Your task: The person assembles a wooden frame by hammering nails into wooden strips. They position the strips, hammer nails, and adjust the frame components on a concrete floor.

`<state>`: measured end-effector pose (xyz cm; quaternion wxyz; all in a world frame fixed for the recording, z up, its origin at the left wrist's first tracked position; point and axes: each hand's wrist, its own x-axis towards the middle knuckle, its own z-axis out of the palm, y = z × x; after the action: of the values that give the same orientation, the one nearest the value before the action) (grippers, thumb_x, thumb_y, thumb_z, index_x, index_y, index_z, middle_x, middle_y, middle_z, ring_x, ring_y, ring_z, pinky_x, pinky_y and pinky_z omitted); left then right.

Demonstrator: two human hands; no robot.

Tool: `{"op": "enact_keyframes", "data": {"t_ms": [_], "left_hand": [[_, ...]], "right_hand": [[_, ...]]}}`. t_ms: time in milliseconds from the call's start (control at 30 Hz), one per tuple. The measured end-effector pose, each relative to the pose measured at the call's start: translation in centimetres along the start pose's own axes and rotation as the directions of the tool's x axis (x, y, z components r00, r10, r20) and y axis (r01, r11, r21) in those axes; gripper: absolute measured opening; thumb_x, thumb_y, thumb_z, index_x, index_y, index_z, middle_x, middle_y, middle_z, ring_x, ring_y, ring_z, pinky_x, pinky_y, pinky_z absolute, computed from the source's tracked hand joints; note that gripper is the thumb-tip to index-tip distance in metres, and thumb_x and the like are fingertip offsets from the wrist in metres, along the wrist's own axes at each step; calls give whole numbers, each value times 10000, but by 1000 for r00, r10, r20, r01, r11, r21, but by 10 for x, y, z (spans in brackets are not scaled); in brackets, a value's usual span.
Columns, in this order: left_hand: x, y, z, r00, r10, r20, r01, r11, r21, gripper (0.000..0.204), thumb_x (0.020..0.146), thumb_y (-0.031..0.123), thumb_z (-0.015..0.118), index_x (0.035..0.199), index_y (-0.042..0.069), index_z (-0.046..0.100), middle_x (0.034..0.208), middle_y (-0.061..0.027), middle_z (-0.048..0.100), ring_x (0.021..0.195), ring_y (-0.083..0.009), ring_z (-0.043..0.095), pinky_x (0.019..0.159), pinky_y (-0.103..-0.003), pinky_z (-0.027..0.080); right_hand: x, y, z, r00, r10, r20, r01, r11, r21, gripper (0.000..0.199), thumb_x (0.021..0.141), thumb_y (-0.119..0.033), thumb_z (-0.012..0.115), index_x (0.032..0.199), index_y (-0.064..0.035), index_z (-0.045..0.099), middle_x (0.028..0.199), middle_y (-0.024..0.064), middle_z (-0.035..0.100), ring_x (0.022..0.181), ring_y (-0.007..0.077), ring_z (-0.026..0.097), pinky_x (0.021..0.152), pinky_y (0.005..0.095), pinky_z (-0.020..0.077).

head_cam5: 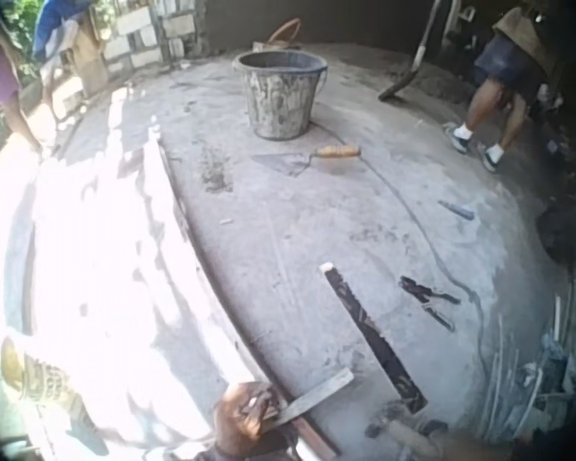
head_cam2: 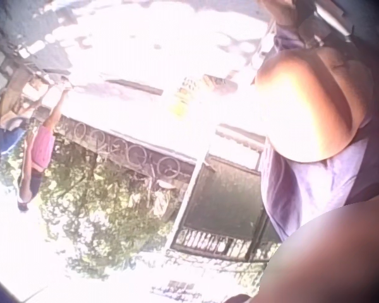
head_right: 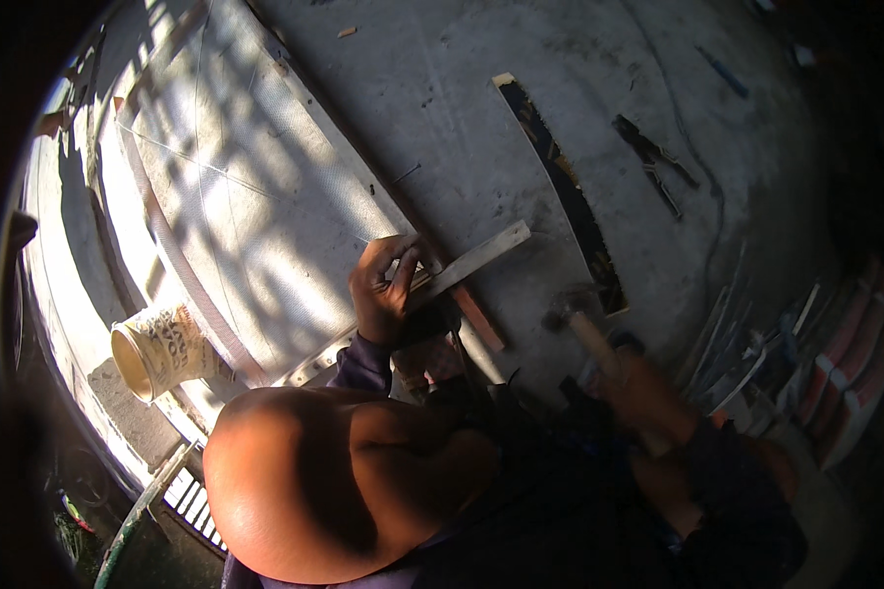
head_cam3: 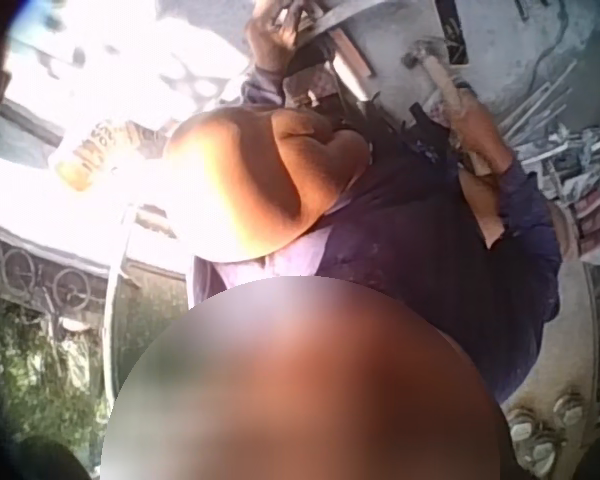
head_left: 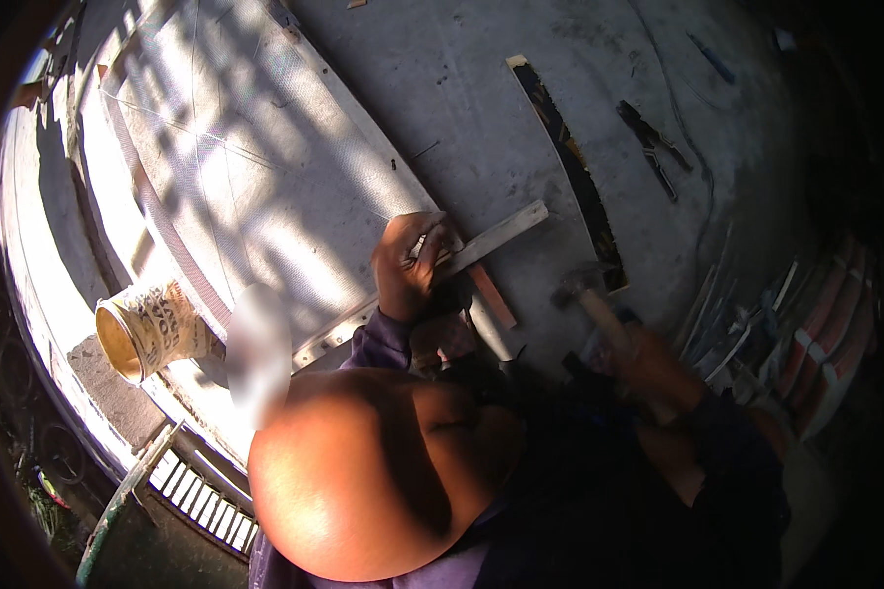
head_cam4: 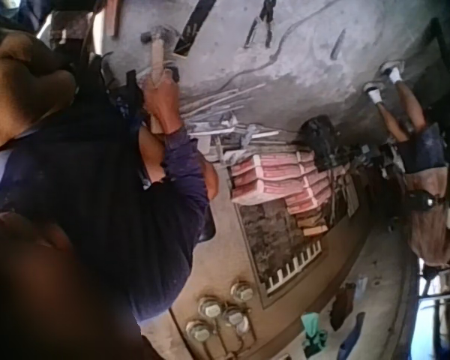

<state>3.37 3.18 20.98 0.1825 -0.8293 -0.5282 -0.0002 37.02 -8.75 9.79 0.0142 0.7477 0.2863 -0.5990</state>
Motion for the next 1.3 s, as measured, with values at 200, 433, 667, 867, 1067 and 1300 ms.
{"op": "enact_keyframes", "data": {"t_ms": [200, 433, 667, 867, 1067, 1300], "left_hand": [[-56, 12, 35, 996, -79, 40, 87, 806, -586, 188, 903, 177, 618, 1001, 51, 716, 932, -110, 684, 837, -282, 659, 738, -395, 545], [-34, 55, 147, 929, -303, 213, 267, 149, -952, 183, 852, 97, 677, 1022, 59, 732, 979, -114, 697, 952, -320, 654, 828, -413, 533], [9, 81, 233, 908, -384, 168, 228, 117, -967, 248, 802, 18, 736, 1044, 67, 748, 1025, -118, 711, 1067, -357, 648, 919, -430, 522], [10, 80, 234, 912, -365, 187, 243, 113, -963, 201, 795, 41, 744, 994, 63, 731, 1042, -83, 708, 1172, -368, 582, 977, -452, 455], [7, 79, 238, 928, -339, 155, 214, 142, -967, 250, 771, 35, 761, 1017, 70, 738, 1040, -69, 711, 1211, -369, 556, 1053, -474, 386], [7, 80, 242, 948, -303, 99, 193, 297, -935, 265, 752, 54, 771, 1014, 82, 743, 1061, -44, 718, 1229, -354, 548, 1045, -475, 381]], "right_hand": [[-20, -57, 1, 851, -497, -173, 482, 868, -124, 413, 892, -216, 726, 1169, 38, 557, 974, 210, 681, 858, 323, 706, 770, 434, 536], [25, -123, 16, 726, -679, -104, 676, 734, -74, 311, 881, -145, 700, 1127, -6, 571, 916, 198, 689, 877, 304, 737, 732, 380, 552], [27, -140, 25, 554, -826, -101, 774, 556, -303, 268, 904, -156, 693, 1081, -4, 561, 817, 203, 676, 791, 347, 734, 669, 412, 544], [23, -148, 23, 738, -669, -92, 622, 726, -293, 267, 889, -167, 718, 1055, -19, 570, 814, 212, 667, 772, 377, 723, 648, 423, 536], [27, -141, 20, 570, -819, -74, 761, 559, -328, 288, 887, -194, 729, 1070, -36, 572, 797, 215, 658, 774, 403, 710, 644, 441, 539], [32, -133, 21, 586, -809, -38, 772, 572, -279, 302, 906, -245, 718, 1063, -38, 564, 821, 214, 675, 811, 451, 692, 646, 469, 541]]}}
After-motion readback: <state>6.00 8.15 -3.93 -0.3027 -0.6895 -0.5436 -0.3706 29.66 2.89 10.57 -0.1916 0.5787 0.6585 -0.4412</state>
